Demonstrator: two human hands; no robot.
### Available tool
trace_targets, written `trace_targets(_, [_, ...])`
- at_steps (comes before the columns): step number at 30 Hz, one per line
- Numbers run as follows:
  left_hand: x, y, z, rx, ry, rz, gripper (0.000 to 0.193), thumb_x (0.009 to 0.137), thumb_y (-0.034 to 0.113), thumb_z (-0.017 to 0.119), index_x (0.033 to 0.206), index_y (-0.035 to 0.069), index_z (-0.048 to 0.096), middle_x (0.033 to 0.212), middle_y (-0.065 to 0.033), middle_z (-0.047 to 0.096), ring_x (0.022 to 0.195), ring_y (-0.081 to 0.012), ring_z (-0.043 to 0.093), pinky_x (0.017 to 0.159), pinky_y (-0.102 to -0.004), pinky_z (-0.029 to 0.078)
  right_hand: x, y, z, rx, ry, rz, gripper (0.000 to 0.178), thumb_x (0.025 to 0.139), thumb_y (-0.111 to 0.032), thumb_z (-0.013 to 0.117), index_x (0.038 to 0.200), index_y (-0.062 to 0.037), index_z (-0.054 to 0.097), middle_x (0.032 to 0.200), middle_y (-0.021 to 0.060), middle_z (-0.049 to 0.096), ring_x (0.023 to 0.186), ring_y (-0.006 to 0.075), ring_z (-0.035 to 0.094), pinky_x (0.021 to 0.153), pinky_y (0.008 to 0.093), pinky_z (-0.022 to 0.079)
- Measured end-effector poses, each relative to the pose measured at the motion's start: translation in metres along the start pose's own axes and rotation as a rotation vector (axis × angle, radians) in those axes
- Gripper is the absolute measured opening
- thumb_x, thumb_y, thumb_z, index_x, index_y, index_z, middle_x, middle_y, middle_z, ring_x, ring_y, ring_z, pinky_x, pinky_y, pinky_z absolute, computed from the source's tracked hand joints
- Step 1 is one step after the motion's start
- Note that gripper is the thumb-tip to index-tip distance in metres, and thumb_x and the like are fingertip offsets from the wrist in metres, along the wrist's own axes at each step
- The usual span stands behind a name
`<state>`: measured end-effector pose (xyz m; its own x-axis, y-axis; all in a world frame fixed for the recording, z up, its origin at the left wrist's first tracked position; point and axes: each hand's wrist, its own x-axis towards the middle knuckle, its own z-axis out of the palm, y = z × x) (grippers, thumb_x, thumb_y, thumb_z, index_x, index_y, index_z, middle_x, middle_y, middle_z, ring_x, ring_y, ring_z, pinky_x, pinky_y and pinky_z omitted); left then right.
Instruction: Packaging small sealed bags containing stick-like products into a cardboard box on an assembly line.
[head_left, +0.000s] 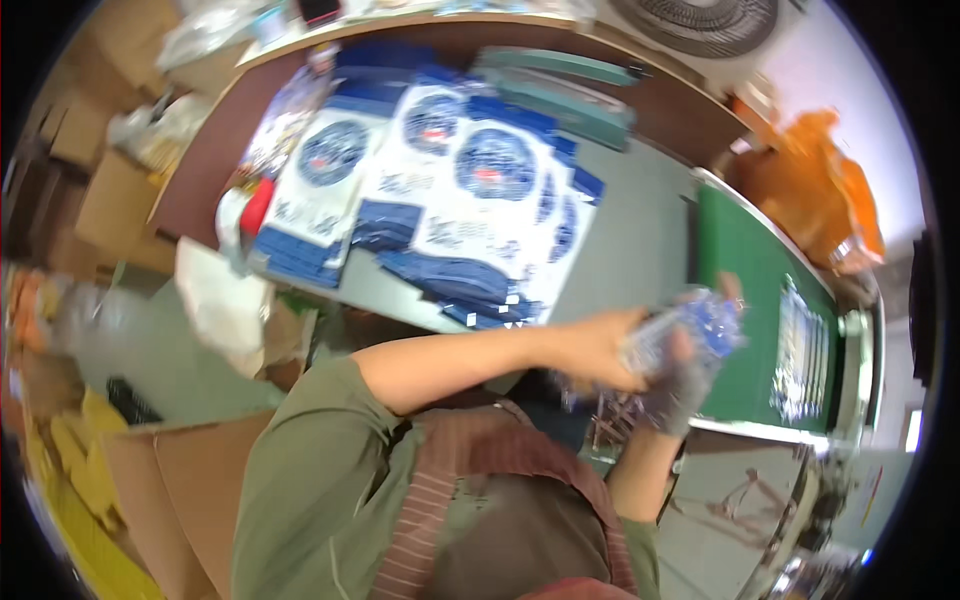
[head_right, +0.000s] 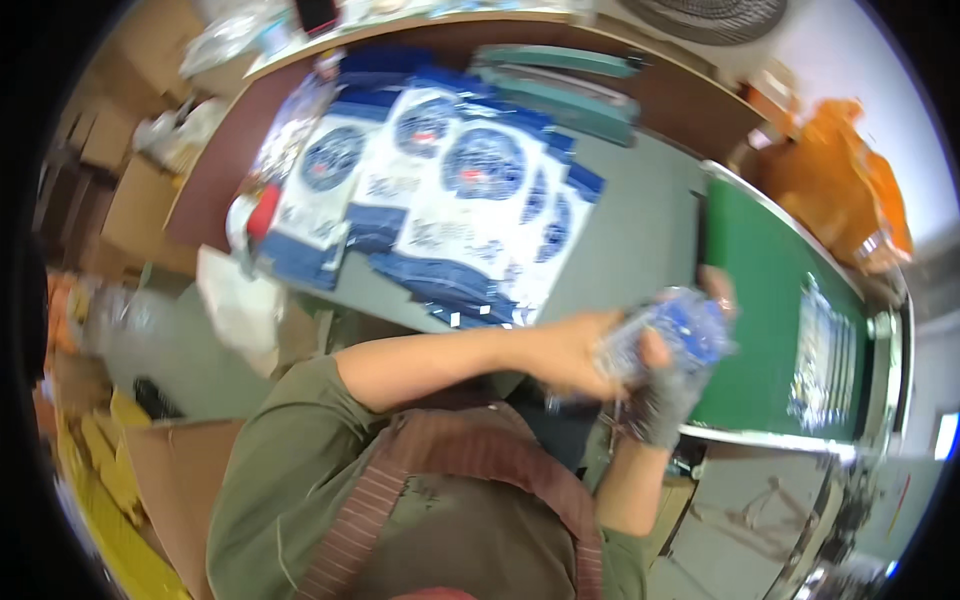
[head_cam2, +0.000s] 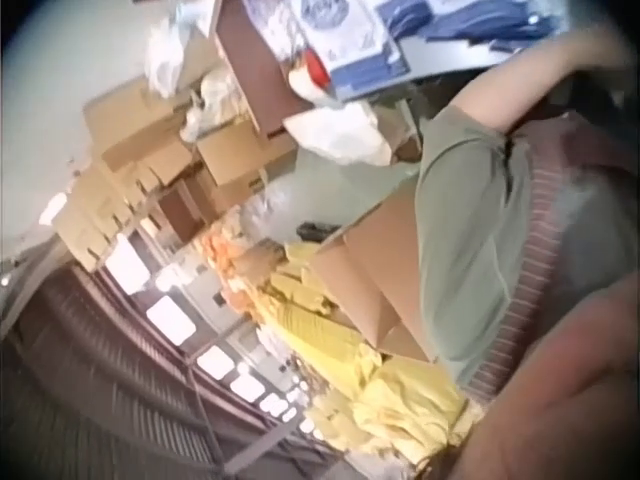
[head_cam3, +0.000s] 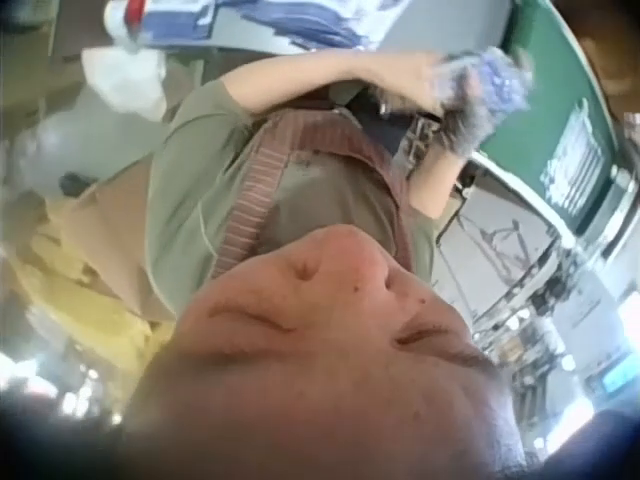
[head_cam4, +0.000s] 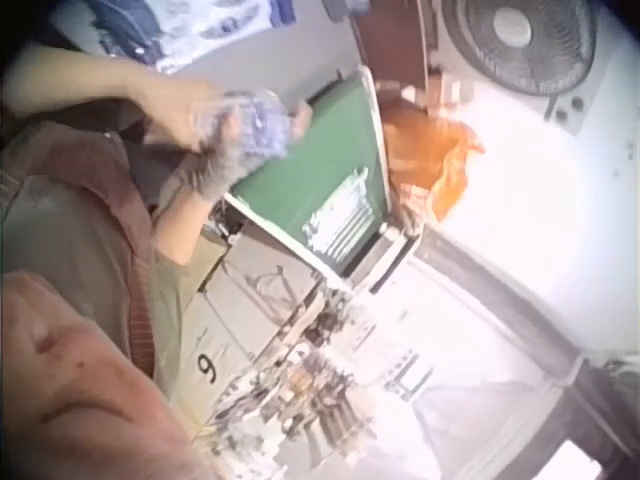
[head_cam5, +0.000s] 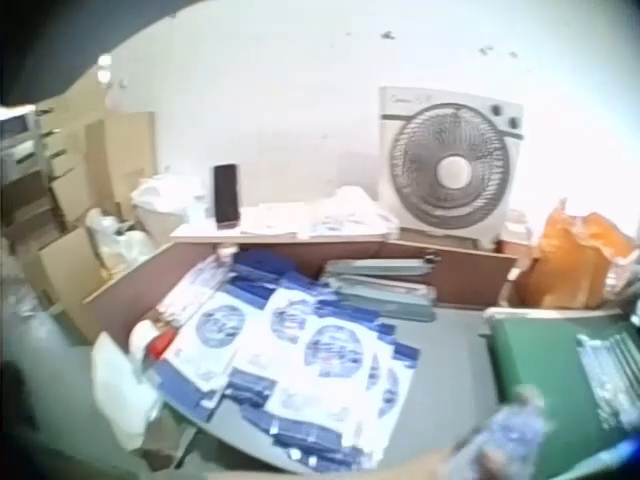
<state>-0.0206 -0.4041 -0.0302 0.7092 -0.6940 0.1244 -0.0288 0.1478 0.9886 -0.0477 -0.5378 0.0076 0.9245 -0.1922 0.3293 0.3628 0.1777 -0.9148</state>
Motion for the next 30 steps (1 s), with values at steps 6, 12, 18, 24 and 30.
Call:
trace_targets(6, [-0.080,-0.035,0.010,-0.665,-0.183,-0.404,0.039,0.085,0.020,0.068,0.113,-0.003,0.055,0.103,-0.0123,0.063,0.095,-0.0182,0.061,0.084,-0.0346,0.050,-0.011,0.037,0.008,-0.087,-0.413,0.483,0.042,0.074,-0.020,0.071,0.110,0.0005,0.060,0.101,0.0142,0.064,0.086,0.0208,0.061,0.078,0.0305,0.050])
trace_targets(12, [-0.243,-0.027,-0.116,1.255,0.605,-0.113,0.034,0.082,0.009,0.057,0.115,0.002,0.056,0.114,-0.0182,0.060,0.097,-0.0332,0.062,0.085,-0.0403,0.050,-0.033,0.071,0.015,0.192,-0.305,0.620,0.025,0.078,-0.021,0.066,0.091,-0.0008,0.059,0.078,0.0127,0.063,0.065,0.0195,0.062,0.060,0.0294,0.053])
trace_targets(18, [-0.333,-0.019,-0.232,1.744,0.760,-0.172,0.039,0.082,0.000,0.051,0.121,0.001,0.054,0.125,-0.0126,0.056,0.114,-0.0309,0.054,0.092,-0.0377,0.048,-0.036,0.065,0.055,0.183,-0.404,0.703,0.026,0.077,-0.022,0.070,0.090,-0.0044,0.057,0.077,0.0105,0.059,0.065,0.0200,0.059,0.058,0.0288,0.052])
trace_targets(24, [-0.330,-0.004,-0.252,1.678,0.568,-0.215,0.035,0.084,0.003,0.053,0.119,0.005,0.056,0.119,-0.0111,0.058,0.107,-0.0275,0.058,0.087,-0.0354,0.050,-0.044,0.065,0.059,0.209,-0.349,0.696,0.024,0.078,-0.020,0.067,0.091,-0.0034,0.056,0.077,0.0105,0.059,0.065,0.0204,0.059,0.059,0.0287,0.051])
trace_targets(30, [-0.321,0.012,-0.256,1.512,0.427,-0.230,0.040,0.078,0.003,0.056,0.118,0.005,0.055,0.118,-0.0111,0.056,0.107,-0.0275,0.057,0.087,-0.0346,0.050,-0.044,0.069,0.049,0.129,-0.348,0.660,0.025,0.078,-0.021,0.067,0.093,-0.0056,0.054,0.078,0.0099,0.059,0.064,0.0195,0.059,0.057,0.0293,0.052])
